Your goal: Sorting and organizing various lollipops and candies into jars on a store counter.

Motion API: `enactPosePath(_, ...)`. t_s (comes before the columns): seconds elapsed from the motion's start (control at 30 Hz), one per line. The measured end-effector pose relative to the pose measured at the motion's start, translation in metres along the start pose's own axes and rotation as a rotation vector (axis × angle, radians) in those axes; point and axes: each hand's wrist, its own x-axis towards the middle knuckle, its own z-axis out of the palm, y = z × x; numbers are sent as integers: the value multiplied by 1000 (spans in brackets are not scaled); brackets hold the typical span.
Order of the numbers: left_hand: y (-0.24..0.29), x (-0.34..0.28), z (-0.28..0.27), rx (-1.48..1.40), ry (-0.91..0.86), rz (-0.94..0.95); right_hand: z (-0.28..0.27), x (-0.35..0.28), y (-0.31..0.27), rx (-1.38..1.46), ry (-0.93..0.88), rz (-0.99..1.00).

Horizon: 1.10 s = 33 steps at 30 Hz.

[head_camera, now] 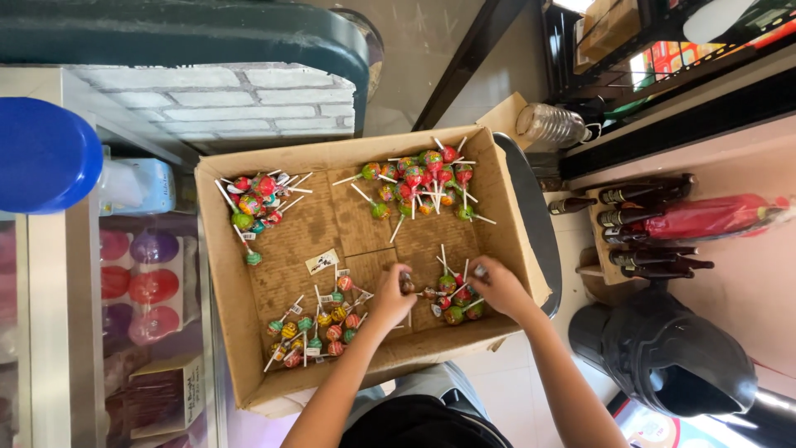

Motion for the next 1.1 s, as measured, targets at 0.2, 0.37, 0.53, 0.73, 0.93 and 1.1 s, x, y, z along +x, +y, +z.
enactPosePath(0.2, -29, -2, 42, 110, -203, 25, 40, -3, 31, -190, -29, -312)
enactPosePath(0.37, -38, 1, 43, 65, -309, 4, 11, -17, -8, -54, -214, -15)
enactPosePath(0.53, -43, -1, 39, -1, -476, -40, 5, -6, 29, -226, 55, -83)
enactPosePath(0.73, 19, 2, 21, 332, -30, 197, 20, 2, 38, -376, 91, -118)
enactPosePath(0.93, -3, 64, 78, 248, 68, 77, 41, 35, 63, -52, 247, -210)
enactPosePath(1.1, 17, 76, 91, 72, 88, -200, 17, 18, 22, 86, 112, -113)
